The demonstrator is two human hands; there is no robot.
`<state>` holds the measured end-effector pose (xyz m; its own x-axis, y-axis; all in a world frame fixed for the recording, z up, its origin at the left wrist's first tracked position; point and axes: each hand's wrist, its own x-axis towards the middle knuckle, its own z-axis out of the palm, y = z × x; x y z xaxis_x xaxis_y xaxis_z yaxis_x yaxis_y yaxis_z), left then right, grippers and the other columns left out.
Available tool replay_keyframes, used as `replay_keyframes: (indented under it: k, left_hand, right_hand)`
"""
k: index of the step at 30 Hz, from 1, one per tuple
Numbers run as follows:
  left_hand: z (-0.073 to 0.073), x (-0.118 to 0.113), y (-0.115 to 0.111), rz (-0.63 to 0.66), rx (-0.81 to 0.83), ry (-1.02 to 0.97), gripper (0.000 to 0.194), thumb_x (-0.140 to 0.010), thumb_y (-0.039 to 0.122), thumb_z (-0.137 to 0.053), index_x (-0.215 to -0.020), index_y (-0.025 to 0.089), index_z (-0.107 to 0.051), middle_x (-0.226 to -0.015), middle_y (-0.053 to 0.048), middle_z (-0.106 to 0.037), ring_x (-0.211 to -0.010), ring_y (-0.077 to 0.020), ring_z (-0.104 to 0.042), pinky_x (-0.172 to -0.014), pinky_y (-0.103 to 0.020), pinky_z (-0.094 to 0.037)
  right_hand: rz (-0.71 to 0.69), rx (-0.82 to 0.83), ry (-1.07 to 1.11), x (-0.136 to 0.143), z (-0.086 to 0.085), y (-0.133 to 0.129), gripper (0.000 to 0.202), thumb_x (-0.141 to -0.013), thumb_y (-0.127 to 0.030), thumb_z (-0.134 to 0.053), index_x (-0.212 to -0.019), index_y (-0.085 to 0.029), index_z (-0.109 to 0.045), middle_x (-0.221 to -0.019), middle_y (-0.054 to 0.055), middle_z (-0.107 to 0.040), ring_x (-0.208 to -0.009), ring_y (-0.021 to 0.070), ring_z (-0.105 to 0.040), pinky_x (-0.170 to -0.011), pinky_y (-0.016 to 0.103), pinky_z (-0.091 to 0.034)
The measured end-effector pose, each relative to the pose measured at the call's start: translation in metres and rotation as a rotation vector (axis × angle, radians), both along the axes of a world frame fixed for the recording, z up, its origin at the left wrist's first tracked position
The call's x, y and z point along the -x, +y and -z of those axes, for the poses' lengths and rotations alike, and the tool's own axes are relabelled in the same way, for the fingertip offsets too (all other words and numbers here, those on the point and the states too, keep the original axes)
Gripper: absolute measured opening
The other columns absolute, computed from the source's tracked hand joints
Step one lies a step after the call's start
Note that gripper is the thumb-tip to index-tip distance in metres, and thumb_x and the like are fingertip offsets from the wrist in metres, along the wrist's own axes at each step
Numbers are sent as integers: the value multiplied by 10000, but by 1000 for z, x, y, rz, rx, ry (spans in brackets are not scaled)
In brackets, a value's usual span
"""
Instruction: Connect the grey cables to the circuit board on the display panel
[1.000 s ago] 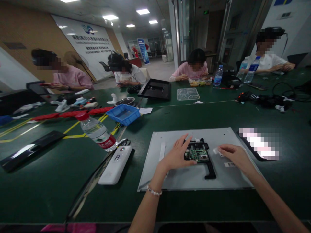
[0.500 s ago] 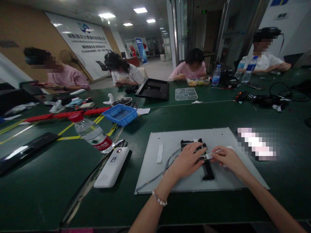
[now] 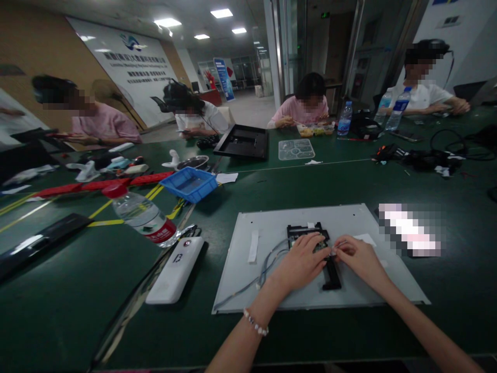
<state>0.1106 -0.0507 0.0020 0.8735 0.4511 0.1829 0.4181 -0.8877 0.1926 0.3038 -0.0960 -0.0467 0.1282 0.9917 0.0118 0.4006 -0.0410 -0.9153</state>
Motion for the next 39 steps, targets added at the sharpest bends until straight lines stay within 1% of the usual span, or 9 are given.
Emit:
replay_keyframes:
  k: [4,9,13,18,22,28,33,37,39]
  left_hand:
    - [1,-1,0,-10,-2,0,302,-888,229,-456,-1189,227,-482,-1322,-57,-415,-1293,-220,-293,-1064,-419,-274]
    - [2,-1,0,-17,-26,13,295,-897,240,-437,-1189,228,-479,-1333,-56,-406,-1301,-220,-280,-1067,-423,-270]
    - [2,-1,0,-25,-47,20,291,-894,245,-445,-1181,223,-481,-1334,-59,-405,-1305,-223,-273,-1065,-420,-275]
    - [0,-2,-1,-19,-38,19,318,-893,231,-446,-1211,225,-446,-1337,-69,-405,-1305,-220,-275,-1067,-423,-271]
    - [-1,-1,-1,-27,0,0,379,-872,227,-484,-1244,215,-413,-1344,-69,-396,-1306,-219,-274,-1074,-400,-268]
    - [-5,0,1,-57,39,-53,386,-888,264,-469,-1265,226,-395,-1341,-65,-401,-1285,-222,-308,-1056,-423,-289]
    - [-13,9,13,-156,45,-172,375,-893,218,-446,-1265,215,-403,-1299,-74,-436,-1220,-213,-382,-1018,-411,-341]
    - [-22,34,38,-352,31,-313,276,-891,196,-431,-1158,209,-501,-1171,-61,-504,-1090,-195,-482,-947,-369,-407]
    - [-26,53,52,-470,43,-330,267,-884,189,-427,-1134,208,-519,-1121,-53,-520,-898,-157,-557,-858,-328,-455]
  right_hand:
    - [-26,-75,-151,1,-3,-1,121,-777,-290,-526,-802,-206,-609,-754,19,-672,-703,178,-639,-666,293,-484]
    - [-58,-141,-315,2,-8,-4,105,-793,-253,-513,-802,-210,-609,-789,21,-628,-707,175,-598,-676,303,-466]
    - [-68,-156,-397,4,-6,-6,107,-806,-217,-497,-809,-208,-603,-826,27,-583,-715,168,-577,-690,304,-459]
    - [-80,-149,-423,4,-2,-5,113,-818,-219,-489,-811,-216,-601,-846,27,-559,-712,169,-568,-692,313,-460]
    - [-93,-154,-371,2,-1,-4,133,-831,-240,-476,-819,-215,-606,-843,35,-563,-712,174,-568,-675,317,-465]
    - [-90,-170,-299,0,-6,-5,140,-830,-244,-470,-803,-210,-603,-843,39,-576,-723,178,-561,-655,310,-457]
    - [-61,-201,-295,-2,-8,-7,174,-850,-277,-457,-808,-205,-609,-831,39,-578,-720,172,-555,-650,299,-442]
    - [-33,-216,-298,-5,-6,-7,202,-858,-309,-452,-816,-202,-618,-847,46,-586,-744,177,-563,-647,293,-445]
    - [-17,-226,-291,-6,-6,-7,213,-860,-323,-450,-820,-202,-621,-857,51,-592,-771,183,-568,-638,287,-449]
